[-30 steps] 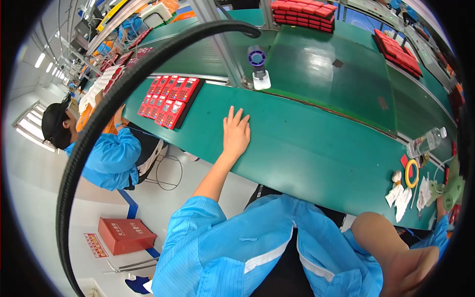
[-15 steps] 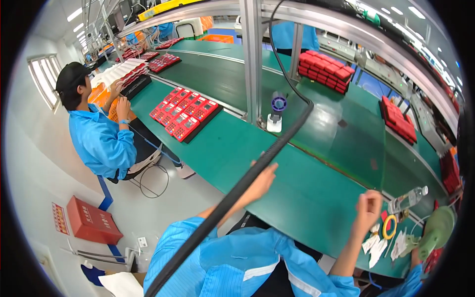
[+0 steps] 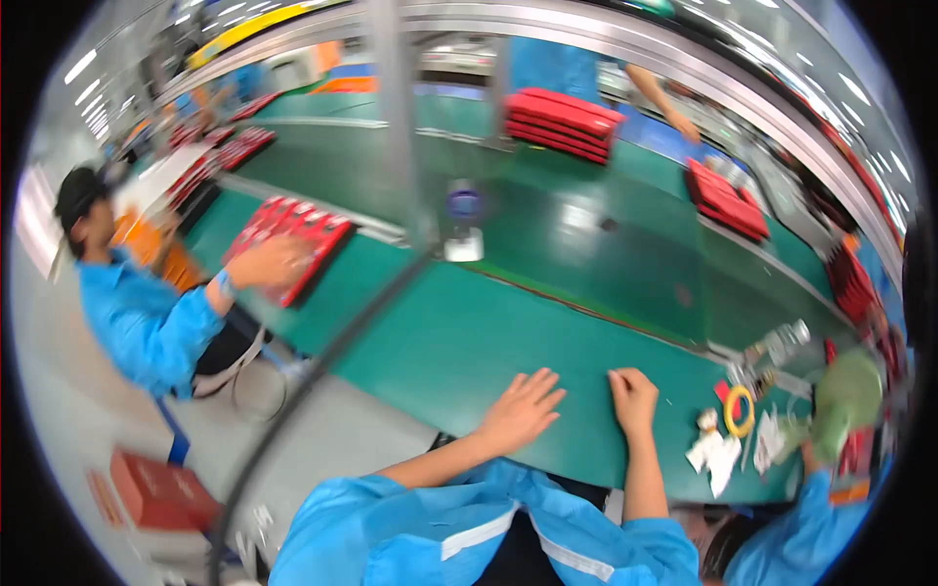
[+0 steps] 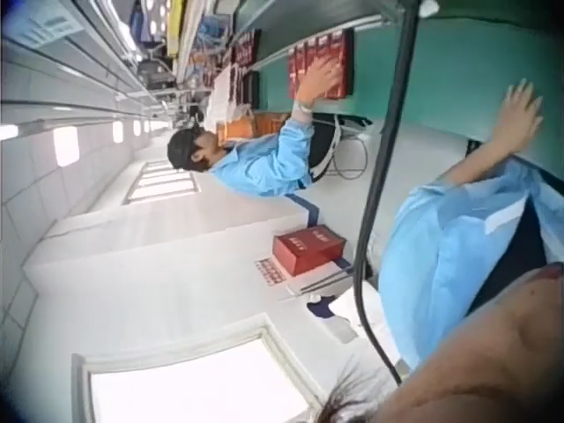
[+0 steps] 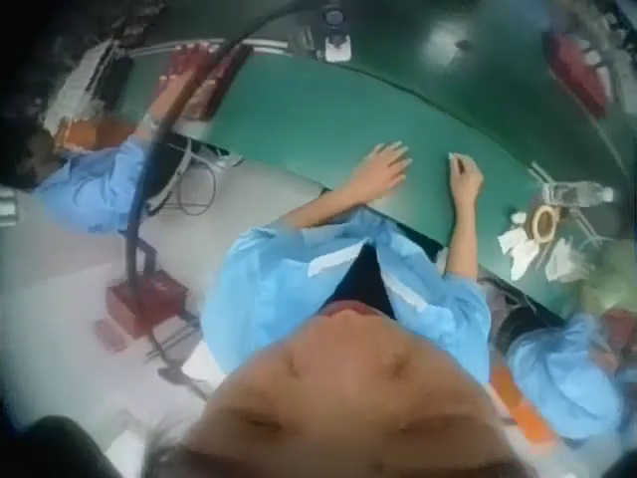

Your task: Assemble and inspect electronic handheld devices on a production line.

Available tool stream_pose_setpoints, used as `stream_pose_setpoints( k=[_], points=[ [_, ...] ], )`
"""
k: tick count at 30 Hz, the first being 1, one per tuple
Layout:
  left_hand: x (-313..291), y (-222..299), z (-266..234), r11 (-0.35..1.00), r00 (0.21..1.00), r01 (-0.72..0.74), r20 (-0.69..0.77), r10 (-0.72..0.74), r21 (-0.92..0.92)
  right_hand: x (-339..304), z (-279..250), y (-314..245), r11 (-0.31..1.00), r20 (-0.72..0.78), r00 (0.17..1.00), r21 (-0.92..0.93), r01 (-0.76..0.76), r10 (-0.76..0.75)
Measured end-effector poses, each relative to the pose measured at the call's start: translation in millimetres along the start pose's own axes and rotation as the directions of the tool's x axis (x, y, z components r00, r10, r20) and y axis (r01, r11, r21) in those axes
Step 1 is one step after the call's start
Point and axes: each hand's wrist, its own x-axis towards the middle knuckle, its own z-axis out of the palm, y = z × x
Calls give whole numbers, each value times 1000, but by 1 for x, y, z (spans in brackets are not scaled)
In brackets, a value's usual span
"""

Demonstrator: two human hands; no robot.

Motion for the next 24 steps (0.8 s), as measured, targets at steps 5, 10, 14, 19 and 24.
stream_pose_setpoints(
  k=[5, 10, 14, 19, 24],
  points=[
    [1, -3, -12, 998, 999, -38, 22, 39, -42, 2, 4, -4, 998, 32, 998, 29, -53, 52],
    [9, 8, -13, 998, 1000, 1, 26, 1, -65, -4, -8, 2, 995, 32, 994, 19, -101, 100],
    [10, 8, -16, 997, 1000, -14, 17, 15, -82, -2, -7, 3, 998, 11, 998, 31, -57, 56],
    [8, 10, -18, 996, 1000, 15, 20, -14, -84, -4, -7, 1, 997, 19, 999, 63, -35, 34],
    [9, 10, -16, 997, 1000, 5, 13, -4, -79, -4, -10, 0, 997, 35, 998, 54, -54, 52]
  ],
)
